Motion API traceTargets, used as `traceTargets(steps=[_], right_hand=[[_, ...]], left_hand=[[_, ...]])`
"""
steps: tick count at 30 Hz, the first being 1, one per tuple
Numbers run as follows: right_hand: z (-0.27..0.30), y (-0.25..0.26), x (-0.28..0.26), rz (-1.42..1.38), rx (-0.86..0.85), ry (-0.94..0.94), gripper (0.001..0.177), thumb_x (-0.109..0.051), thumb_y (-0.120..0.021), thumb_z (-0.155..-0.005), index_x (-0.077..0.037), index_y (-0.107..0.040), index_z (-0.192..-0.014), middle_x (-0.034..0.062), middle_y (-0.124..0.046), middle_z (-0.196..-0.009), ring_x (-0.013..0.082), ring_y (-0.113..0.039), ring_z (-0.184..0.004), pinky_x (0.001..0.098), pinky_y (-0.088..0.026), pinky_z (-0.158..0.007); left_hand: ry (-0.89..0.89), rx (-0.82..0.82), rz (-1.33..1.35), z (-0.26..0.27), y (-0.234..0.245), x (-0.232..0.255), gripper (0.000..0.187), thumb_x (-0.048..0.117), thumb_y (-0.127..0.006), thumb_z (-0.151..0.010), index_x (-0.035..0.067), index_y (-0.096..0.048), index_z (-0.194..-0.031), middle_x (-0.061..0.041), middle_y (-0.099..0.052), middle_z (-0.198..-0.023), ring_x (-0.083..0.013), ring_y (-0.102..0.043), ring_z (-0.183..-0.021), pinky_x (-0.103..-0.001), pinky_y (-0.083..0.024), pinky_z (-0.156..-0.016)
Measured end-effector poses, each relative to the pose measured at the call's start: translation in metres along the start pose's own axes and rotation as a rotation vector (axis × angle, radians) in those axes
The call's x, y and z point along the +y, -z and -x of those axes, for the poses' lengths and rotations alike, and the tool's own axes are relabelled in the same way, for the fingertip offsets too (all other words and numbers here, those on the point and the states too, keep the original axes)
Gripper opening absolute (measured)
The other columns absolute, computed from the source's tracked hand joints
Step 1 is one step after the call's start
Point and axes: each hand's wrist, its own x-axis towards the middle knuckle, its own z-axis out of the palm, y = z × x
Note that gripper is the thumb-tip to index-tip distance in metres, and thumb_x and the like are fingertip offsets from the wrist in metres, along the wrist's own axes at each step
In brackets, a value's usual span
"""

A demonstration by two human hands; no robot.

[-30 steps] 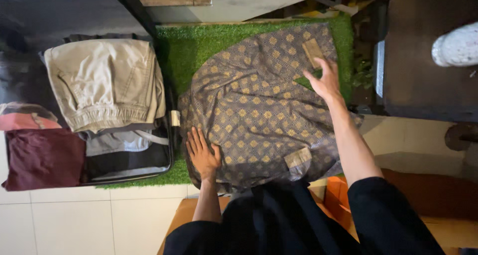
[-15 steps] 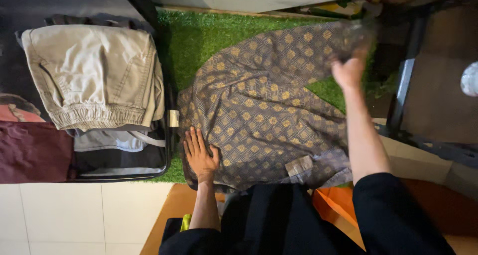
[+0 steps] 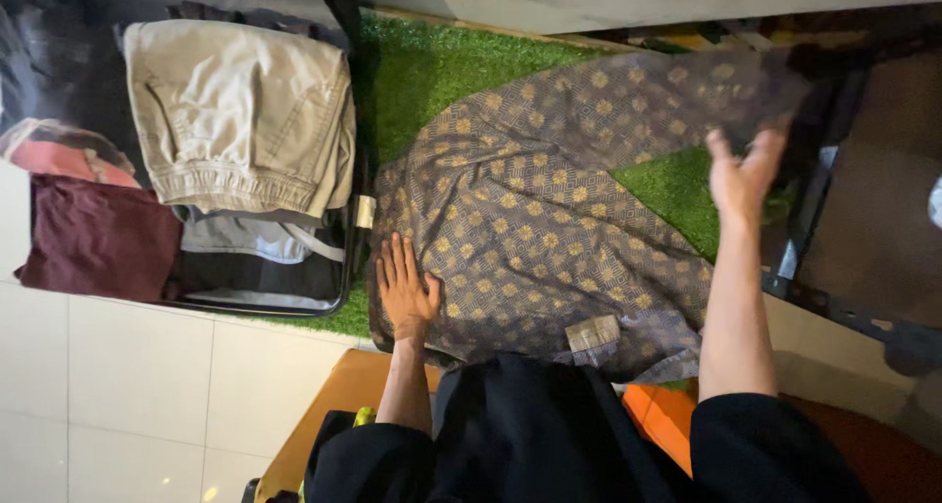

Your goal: The person spreads a patterned shirt on a green mat, folds the sleeves and sides to create a rectangle, and then rolls the shirt into a compact shape. They then place the folded shirt into an open suitcase containing other clothes.

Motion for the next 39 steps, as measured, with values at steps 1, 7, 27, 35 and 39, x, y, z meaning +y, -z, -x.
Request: traceTargets(steps=[1, 7, 27, 35, 39], right_hand=[[0.01, -0.008, -0.004, 0.062, -0.108, -0.067, 0.091, -0.048, -0.07, -0.103, -0.001, -0.024, -0.167, 0.022, -0.013, -0.175, 0.0355, -0.017, -0.162, 0.0548, -0.017, -0.131], [0.091, -0.032, -0.041, 0.321, -0.403, 0.007, 0.1, -0.053, -0.067, -0.093, -0.006, -0.013, -0.164, 0.0208, 0.013, -0.171, 0.0394, 0.005, -0.158, 0.0585, -0.008, -0.126], [0.276, -0.088, 0.145, 0.549, -0.182, 0.145, 0.124, -0.057, -0.076, -0.077, -0.005, -0.004, -0.164, 0.0305, 0.003, -0.169, 0.0445, 0.0, -0.158, 0.0586, -0.005, -0.128], [0.294, -0.096, 0.152, 0.49, -0.239, 0.097, 0.114, -0.055, -0.072, -0.081, -0.007, -0.008, -0.162, 0.0259, -0.004, -0.17, 0.0407, -0.01, -0.156, 0.0585, -0.016, -0.123], [0.289, -0.091, 0.137, 0.47, -0.221, 0.102, 0.105, -0.059, -0.069, -0.085, -0.008, -0.016, -0.16, 0.0277, -0.016, -0.166, 0.0436, -0.024, -0.151, 0.0602, -0.026, -0.117]], left_hand=[[0.0, -0.004, -0.013, 0.0, 0.001, 0.0, 0.079, 0.028, -0.049, -0.087, 0.001, -0.033, -0.16, -0.016, -0.028, -0.17, -0.0365, -0.029, -0.155, -0.051, -0.023, -0.127], [0.192, -0.158, 0.041, -0.013, 0.005, 0.014, 0.085, 0.034, -0.061, -0.077, -0.002, -0.037, -0.15, -0.024, -0.041, -0.151, -0.0404, -0.038, -0.141, -0.054, -0.027, -0.117], [0.046, -0.214, 0.262, -0.217, -0.045, 0.024, 0.066, 0.035, -0.074, -0.085, 0.003, -0.053, -0.138, -0.028, -0.059, -0.132, -0.0444, -0.056, -0.123, -0.051, -0.044, -0.106], [0.196, 0.08, 0.505, -0.24, -0.02, -0.002, 0.044, 0.024, -0.063, -0.098, 0.002, -0.058, -0.136, -0.025, -0.067, -0.129, -0.0455, -0.061, -0.122, -0.049, -0.049, -0.102], [0.019, 0.135, 0.319, -0.199, -0.007, 0.024, 0.068, 0.027, -0.06, -0.098, -0.003, -0.035, -0.153, -0.03, -0.038, -0.152, -0.0471, -0.039, -0.142, -0.054, -0.034, -0.119]])
